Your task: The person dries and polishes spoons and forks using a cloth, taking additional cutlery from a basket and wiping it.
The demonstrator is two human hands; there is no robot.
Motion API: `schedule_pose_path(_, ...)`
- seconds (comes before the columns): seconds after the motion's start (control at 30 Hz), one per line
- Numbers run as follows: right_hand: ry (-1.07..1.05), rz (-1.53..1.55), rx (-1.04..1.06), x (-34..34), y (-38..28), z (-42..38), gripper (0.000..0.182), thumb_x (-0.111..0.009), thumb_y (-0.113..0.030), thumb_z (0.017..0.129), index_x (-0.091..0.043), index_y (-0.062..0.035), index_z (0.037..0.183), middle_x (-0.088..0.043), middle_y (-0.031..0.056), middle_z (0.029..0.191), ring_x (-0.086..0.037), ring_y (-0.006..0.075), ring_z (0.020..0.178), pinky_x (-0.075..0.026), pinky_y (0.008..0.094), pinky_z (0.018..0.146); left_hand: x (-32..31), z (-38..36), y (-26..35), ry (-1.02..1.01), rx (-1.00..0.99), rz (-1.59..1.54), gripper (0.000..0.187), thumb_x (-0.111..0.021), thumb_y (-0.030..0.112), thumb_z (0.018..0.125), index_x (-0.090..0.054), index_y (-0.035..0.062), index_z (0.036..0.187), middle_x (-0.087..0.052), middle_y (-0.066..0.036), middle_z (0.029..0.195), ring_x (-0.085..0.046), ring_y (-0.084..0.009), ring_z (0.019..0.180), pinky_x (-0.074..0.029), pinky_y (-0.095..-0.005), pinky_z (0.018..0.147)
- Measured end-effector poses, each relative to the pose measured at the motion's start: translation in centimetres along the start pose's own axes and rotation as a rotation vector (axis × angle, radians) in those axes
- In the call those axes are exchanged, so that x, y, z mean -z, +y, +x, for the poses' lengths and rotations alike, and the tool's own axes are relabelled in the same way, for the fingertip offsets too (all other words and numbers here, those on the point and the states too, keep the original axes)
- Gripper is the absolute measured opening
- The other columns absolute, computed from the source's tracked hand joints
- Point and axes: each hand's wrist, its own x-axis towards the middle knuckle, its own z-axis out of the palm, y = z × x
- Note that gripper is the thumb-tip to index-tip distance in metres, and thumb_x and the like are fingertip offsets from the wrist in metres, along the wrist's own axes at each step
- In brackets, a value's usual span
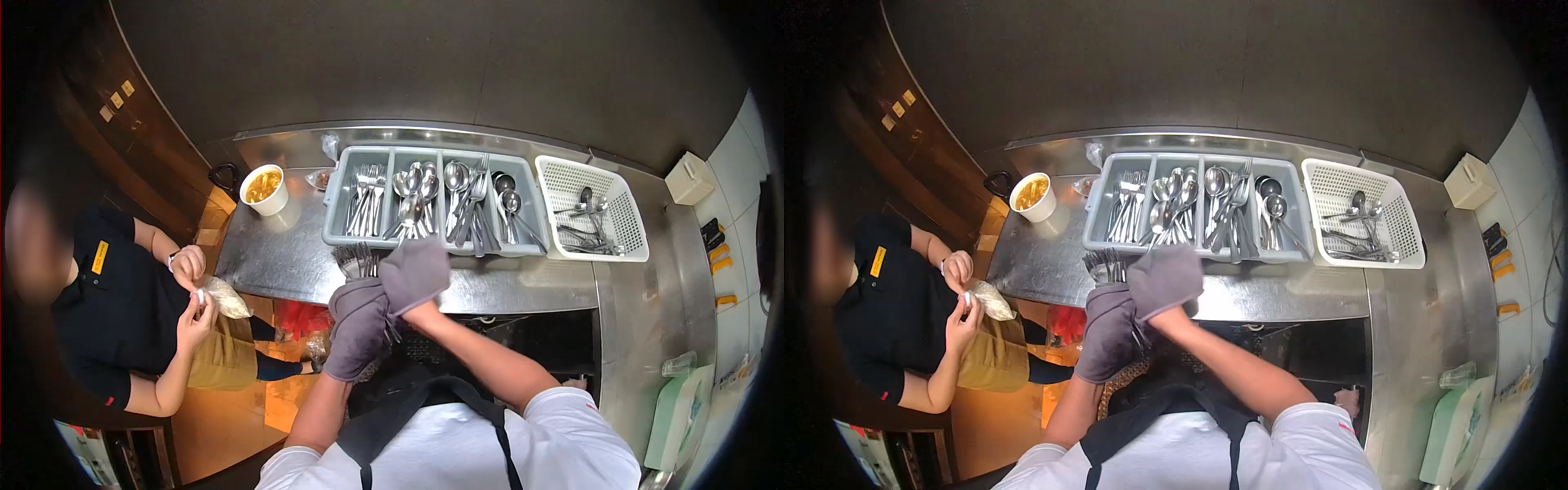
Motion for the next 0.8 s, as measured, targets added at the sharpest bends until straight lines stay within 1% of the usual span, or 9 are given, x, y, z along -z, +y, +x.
schedule_pose_path(0.13, -0.371, -0.051, 0.102, -4.8, 3.9, 0.9, 0.025, -0.053, -0.022, 0.082, -0.062, 0.0009, 0.080, -0.060, 0.0224, 0.073, -0.061, 0.0331, 0.068, -0.048, 0.0420, 0.062, -0.1, -0.1, 0.4, 0.037, 0.072, 0.026, 0.012, -0.068, 0.015, 0.070, -0.063, 0.0084, 0.079, -0.058, -0.009, 0.073, -0.055, -0.0286, 0.069, -0.042, -0.0356, 0.067)
schedule_pose_path(0.17, -0.511, 0.554, -0.458, -4.3, 4.3, 2.5, 0.025, -0.050, -0.019, 0.086, -0.059, 0.0040, 0.088, -0.060, 0.0226, 0.076, -0.061, 0.0281, 0.065, -0.049, 0.0376, 0.059, -0.4, 0.2, -0.1, 0.026, 0.053, -0.001, 0.011, -0.067, 0.014, 0.070, -0.062, 0.0085, 0.077, -0.057, -0.009, 0.070, -0.054, -0.0279, 0.067, -0.042, -0.0348, 0.066)
schedule_pose_path(0.27, -0.512, 1.148, -0.666, -5.5, 6.9, 4.1, 0.028, -0.047, -0.021, 0.089, -0.060, 0.0034, 0.086, -0.061, 0.0172, 0.076, -0.059, 0.0225, 0.063, -0.048, 0.0360, 0.058, -0.7, 0.9, -1.0, 0.014, 0.002, -0.142, 0.007, -0.065, 0.011, 0.071, -0.059, 0.0078, 0.072, -0.054, -0.008, 0.066, -0.053, -0.0266, 0.064, -0.041, -0.0338, 0.063)
schedule_pose_path(0.33, -0.507, 1.110, -0.812, -3.1, 5.8, 4.5, 0.029, -0.049, -0.024, 0.089, -0.060, 0.0026, 0.085, -0.061, 0.0139, 0.076, -0.058, 0.0213, 0.062, -0.048, 0.0363, 0.058, 0.4, 1.4, -0.4, -0.004, 0.041, -0.344, 0.005, -0.062, 0.007, 0.072, -0.057, 0.0065, 0.071, -0.054, -0.009, 0.066, -0.053, -0.0269, 0.064, -0.041, -0.0347, 0.060)
schedule_pose_path(0.43, -0.576, 1.246, -0.774, -3.1, 6.5, 1.2, 0.030, -0.049, -0.028, 0.094, -0.059, -0.0006, 0.086, -0.060, 0.0082, 0.079, -0.055, 0.0161, 0.069, -0.045, 0.0289, 0.065, 0.4, 0.4, -0.7, -0.082, 0.256, -0.559, 0.001, -0.060, 0.006, 0.073, -0.060, 0.0058, 0.073, -0.057, -0.010, 0.068, -0.055, -0.0272, 0.065, -0.041, -0.0357, 0.060)
schedule_pose_path(0.53, -0.472, 1.372, -0.414, -4.7, 7.9, -2.1, 0.033, -0.048, -0.031, 0.096, -0.058, 0.0003, 0.093, -0.060, 0.0051, 0.083, -0.052, 0.0123, 0.073, -0.042, 0.0260, 0.066, 0.9, 0.2, -0.1, -0.045, 0.054, 0.036, 0.009, -0.061, 0.006, 0.073, -0.064, 0.0051, 0.081, -0.061, -0.011, 0.076, -0.058, -0.0273, 0.072, -0.044, -0.0362, 0.066)
schedule_pose_path(0.6, -0.521, 1.452, -0.453, -4.9, 8.4, -2.4, 0.032, -0.050, -0.032, 0.096, -0.058, -0.0003, 0.095, -0.059, 0.0028, 0.084, -0.051, 0.0109, 0.073, -0.041, 0.0261, 0.064, -0.3, -0.4, -0.9, 0.124, 0.007, 0.023, 0.005, -0.064, 0.009, 0.074, -0.062, 0.0056, 0.077, -0.061, -0.010, 0.076, -0.058, -0.0263, 0.074, -0.042, -0.0374, 0.068)
schedule_pose_path(0.67, -0.586, 1.038, -0.049, -2.7, 7.2, -1.1, 0.029, -0.055, -0.030, 0.092, -0.057, -0.0012, 0.092, -0.059, 0.0041, 0.082, -0.052, 0.0133, 0.072, -0.042, 0.0272, 0.062, -0.6, -0.7, -0.7, 0.227, -0.011, -0.018, 0.013, -0.065, 0.016, 0.076, -0.063, 0.0060, 0.083, -0.062, -0.013, 0.084, -0.059, -0.0276, 0.081, -0.044, -0.0374, 0.073)
schedule_pose_path(0.8, -0.273, 0.068, 0.966, 0.5, 5.0, 0.6, 0.023, -0.064, -0.025, 0.081, -0.058, -0.0029, 0.080, -0.059, 0.0128, 0.077, -0.060, 0.0266, 0.069, -0.048, 0.0321, 0.062, -0.9, -0.6, -0.8, -0.035, 0.132, -0.187, 0.017, -0.066, 0.016, 0.075, -0.063, 0.0066, 0.088, -0.062, -0.014, 0.087, -0.059, -0.0287, 0.083, -0.045, -0.0364, 0.076)
